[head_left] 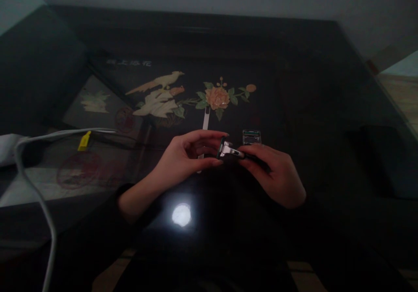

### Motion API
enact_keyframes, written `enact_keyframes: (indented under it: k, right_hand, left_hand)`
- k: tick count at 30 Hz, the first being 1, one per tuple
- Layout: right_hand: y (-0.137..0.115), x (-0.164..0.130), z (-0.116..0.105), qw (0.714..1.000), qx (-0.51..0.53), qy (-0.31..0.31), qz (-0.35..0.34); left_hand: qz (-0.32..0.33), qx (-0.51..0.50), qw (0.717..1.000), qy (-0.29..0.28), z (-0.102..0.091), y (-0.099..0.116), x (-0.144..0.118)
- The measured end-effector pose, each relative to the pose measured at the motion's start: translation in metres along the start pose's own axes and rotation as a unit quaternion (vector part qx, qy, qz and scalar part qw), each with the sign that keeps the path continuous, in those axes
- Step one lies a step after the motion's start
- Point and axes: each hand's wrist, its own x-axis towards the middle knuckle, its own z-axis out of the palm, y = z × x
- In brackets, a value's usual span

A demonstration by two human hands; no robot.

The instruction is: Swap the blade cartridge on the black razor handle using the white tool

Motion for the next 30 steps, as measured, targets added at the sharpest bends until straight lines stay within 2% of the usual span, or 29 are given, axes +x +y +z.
enact_keyframes:
  k: [6, 13, 18, 24, 30]
  right_hand:
    - [0.0045, 0.001, -0.0029, 1.0, -0.007, 0.0, -0.022]
    - [0.004, 0.0031, -0.003, 0.999, 0.008, 0.0, -0.043]
    - [0.0038, 0.0034, -0.003, 0.999, 0.01, 0.004, -0.041]
    - [0.0054, 0.0025, -0.0027, 0.999, -0.005, 0.0, -0.039]
    - [0.0067, 0.0026, -0.0025, 0.998, -0.031, -0.003, -0.05]
  left_hand:
    - [-0.027, 0.011, 0.999, -0.015, -0.0017, 0.0009, 0.0006]
    - [-0.094, -0.017, 0.995, -0.029, -0.0004, 0.007, -0.0025]
    - [-0.081, -0.03, 0.996, -0.035, 0.0001, 0.0051, -0.0024]
    - [-0.043, 0.009, 0.999, 0.008, 0.002, 0.0035, -0.0004]
    - [-0.016, 0.017, 1.0, 0.008, 0.0012, 0.0011, 0.0016]
